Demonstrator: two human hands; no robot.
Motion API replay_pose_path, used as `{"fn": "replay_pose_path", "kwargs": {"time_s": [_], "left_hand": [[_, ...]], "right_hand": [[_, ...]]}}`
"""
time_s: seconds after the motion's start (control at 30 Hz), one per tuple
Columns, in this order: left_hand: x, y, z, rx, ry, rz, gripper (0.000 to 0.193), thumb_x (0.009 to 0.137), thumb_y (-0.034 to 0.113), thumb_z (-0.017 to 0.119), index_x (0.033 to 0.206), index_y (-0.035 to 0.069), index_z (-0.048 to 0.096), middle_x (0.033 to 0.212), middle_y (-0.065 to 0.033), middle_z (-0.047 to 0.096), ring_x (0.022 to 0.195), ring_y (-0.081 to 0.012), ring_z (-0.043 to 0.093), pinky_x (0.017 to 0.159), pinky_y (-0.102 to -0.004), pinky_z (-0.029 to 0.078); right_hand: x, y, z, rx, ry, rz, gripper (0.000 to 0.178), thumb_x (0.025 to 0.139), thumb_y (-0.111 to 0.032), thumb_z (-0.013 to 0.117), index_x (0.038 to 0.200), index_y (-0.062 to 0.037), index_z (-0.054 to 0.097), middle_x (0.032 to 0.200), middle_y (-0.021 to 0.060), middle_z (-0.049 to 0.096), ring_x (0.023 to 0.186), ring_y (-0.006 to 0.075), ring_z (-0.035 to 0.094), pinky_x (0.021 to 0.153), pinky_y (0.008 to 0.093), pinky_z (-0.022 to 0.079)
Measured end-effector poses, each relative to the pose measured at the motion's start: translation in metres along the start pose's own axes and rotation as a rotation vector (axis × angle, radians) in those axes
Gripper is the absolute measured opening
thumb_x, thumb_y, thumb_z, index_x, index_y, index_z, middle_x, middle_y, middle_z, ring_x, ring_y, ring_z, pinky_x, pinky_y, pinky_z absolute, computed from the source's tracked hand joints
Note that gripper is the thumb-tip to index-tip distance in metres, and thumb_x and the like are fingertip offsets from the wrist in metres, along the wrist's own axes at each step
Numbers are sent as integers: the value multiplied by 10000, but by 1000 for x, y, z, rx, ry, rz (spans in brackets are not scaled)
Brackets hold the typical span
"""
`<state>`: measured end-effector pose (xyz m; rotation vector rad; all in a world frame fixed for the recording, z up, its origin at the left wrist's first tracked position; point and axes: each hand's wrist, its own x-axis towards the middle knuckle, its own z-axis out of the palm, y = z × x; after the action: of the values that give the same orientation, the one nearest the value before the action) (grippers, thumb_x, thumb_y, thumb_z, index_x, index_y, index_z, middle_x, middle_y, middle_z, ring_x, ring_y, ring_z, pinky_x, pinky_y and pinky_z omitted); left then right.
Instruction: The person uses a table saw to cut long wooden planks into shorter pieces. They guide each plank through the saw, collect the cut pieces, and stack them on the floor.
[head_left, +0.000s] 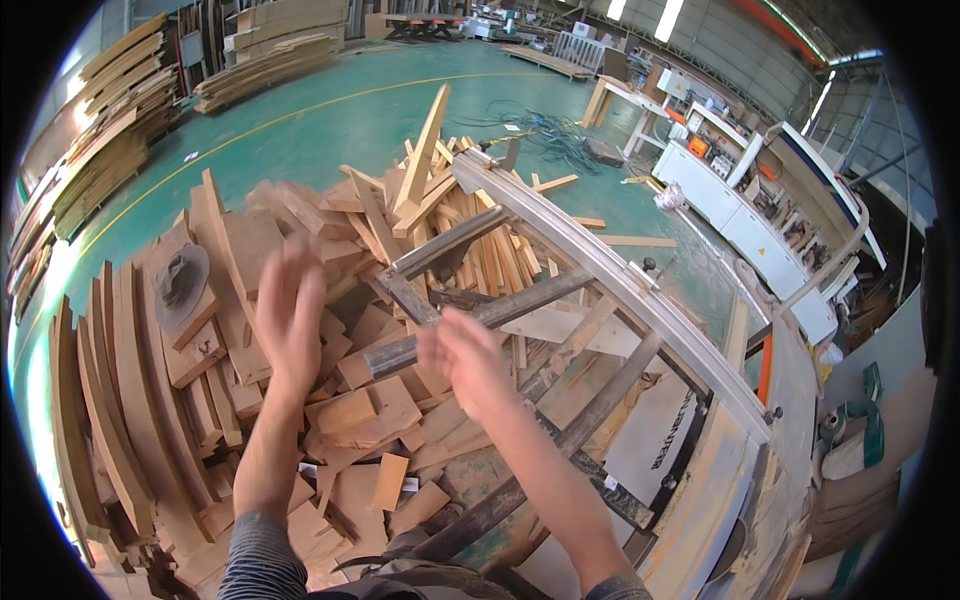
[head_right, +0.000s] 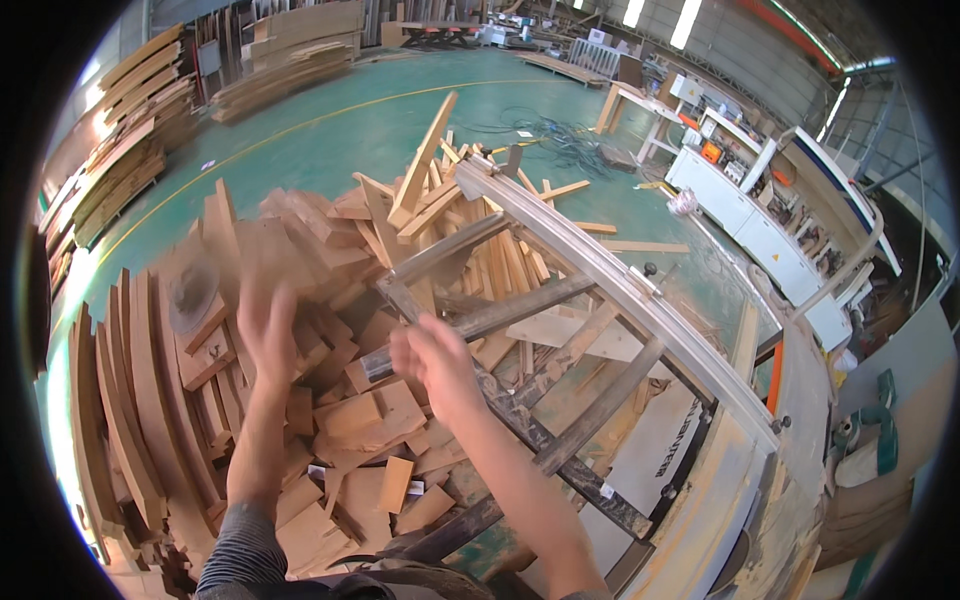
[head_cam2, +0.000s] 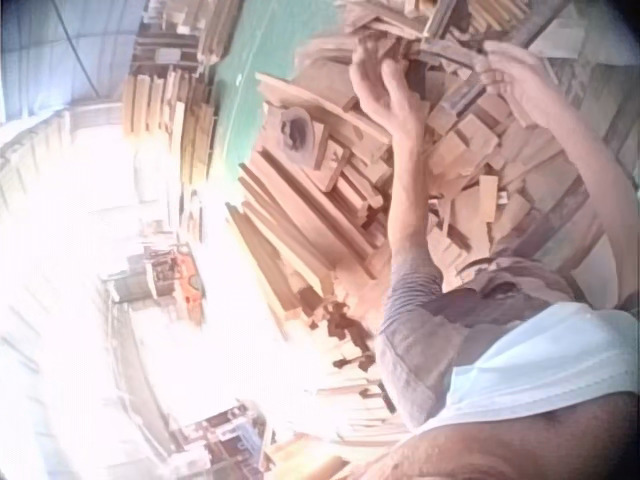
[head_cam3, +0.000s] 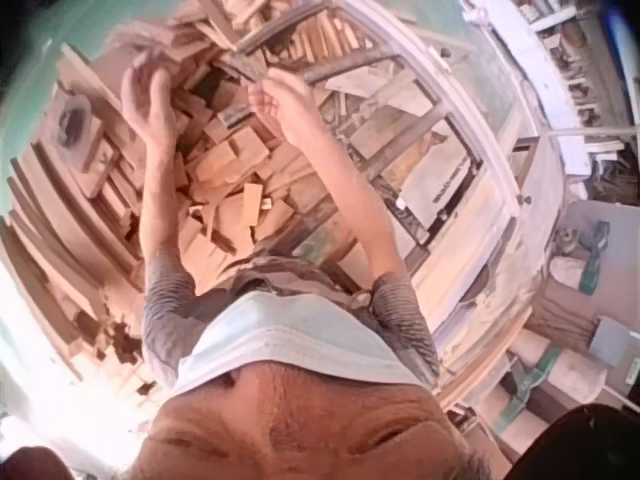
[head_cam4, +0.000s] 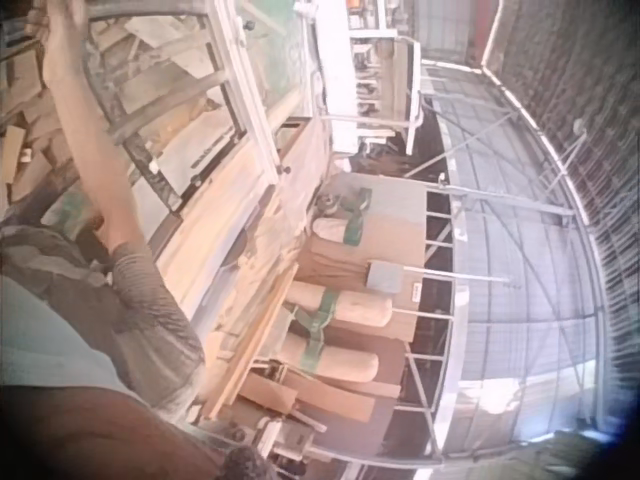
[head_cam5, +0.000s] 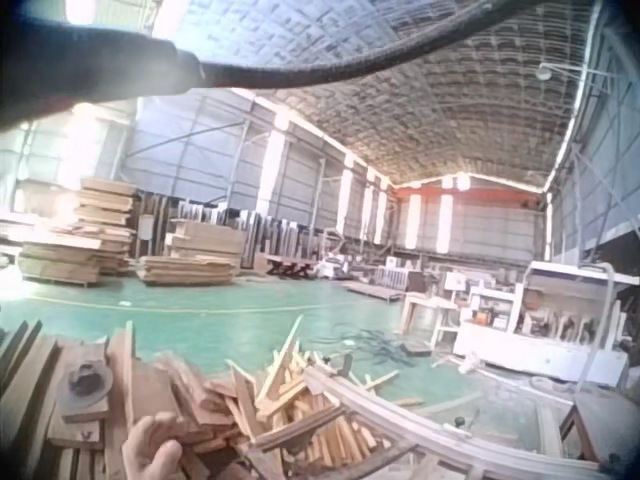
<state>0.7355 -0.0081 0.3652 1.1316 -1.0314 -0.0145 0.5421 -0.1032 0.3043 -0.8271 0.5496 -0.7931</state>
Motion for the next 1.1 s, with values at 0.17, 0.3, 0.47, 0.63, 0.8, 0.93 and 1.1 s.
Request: {"fn": "replay_pose_path", "kwargs": {"time_s": [0.17, 0.3, 0.47, 0.63, 0.8, 0.93, 1.1], "left_hand": [[-163, -118, -119, 451, -317, -403, 253, 916, 66, 675, 1155, -7, 635, 918, -75, 683, 855, -125, 647, 788, -301, 544], [-257, -131, -104, 286, -292, -750, 241, 915, 45, 662, 1142, -31, 634, 931, -56, 695, 866, -123, 650, 798, -278, 532], [-301, -96, -2, 63, -575, -727, 203, 931, 68, 674, 1110, -26, 667, 955, -68, 721, 904, -129, 674, 833, -290, 537], [-327, -39, 78, -202, -996, -524, 166, 956, 51, 655, 1111, -9, 644, 983, -31, 673, 933, -109, 623, 824, -274, 514], [-413, 14, 110, -423, -1260, -318, 150, 987, 70, 633, 1113, -9, 643, 1018, -36, 651, 936, -114, 613, 839, -282, 507], [-509, 120, 73, -497, -1563, -167, 168, 983, 119, 665, 1086, -14, 664, 983, -30, 657, 896, -126, 630, 803, -293, 505], [-622, 210, 8, -717, -1979, -404, 276, 982, 163, 685, 1157, -49, 660, 1002, -58, 689, 898, -95, 626, 790, -261, 516]], "right_hand": [[-125, 63, -85, -352, -14, 110, 383, 1025, -101, 558, 1379, 40, 519, 1064, 111, 686, 860, 187, 643, 788, 338, 539], [-283, 133, -181, -303, 467, 263, 374, 966, -122, 658, 1287, 56, 583, 907, 84, 684, 767, 127, 624, 673, 275, 511], [-460, 191, -183, -234, 1052, 350, 399, 936, -130, 668, 1278, 60, 589, 855, 89, 673, 759, 135, 655, 650, 276, 550], [-538, 269, -126, -287, 1314, 39, 237, 920, -105, 638, 1095, 46, 690, 742, 26, 613, 660, 97, 565, 558, 260, 427], [-592, 343, -14, -470, 1603, 85, 357, 914, -238, 677, 1198, -22, 679, 972, 143, 743, 877, 201, 717, 784, 314, 551], [-655, 382, 69, -87, 1870, -19, 413, 898, -229, 719, 1229, 16, 678, 1008, 166, 748, 847, 179, 717, 767, 334, 562], [-709, 471, 105, 51, 2162, -32, 462, 904, -238, 711, 1264, 45, 651, 992, 148, 750, 844, 182, 702, 735, 335, 558]]}}
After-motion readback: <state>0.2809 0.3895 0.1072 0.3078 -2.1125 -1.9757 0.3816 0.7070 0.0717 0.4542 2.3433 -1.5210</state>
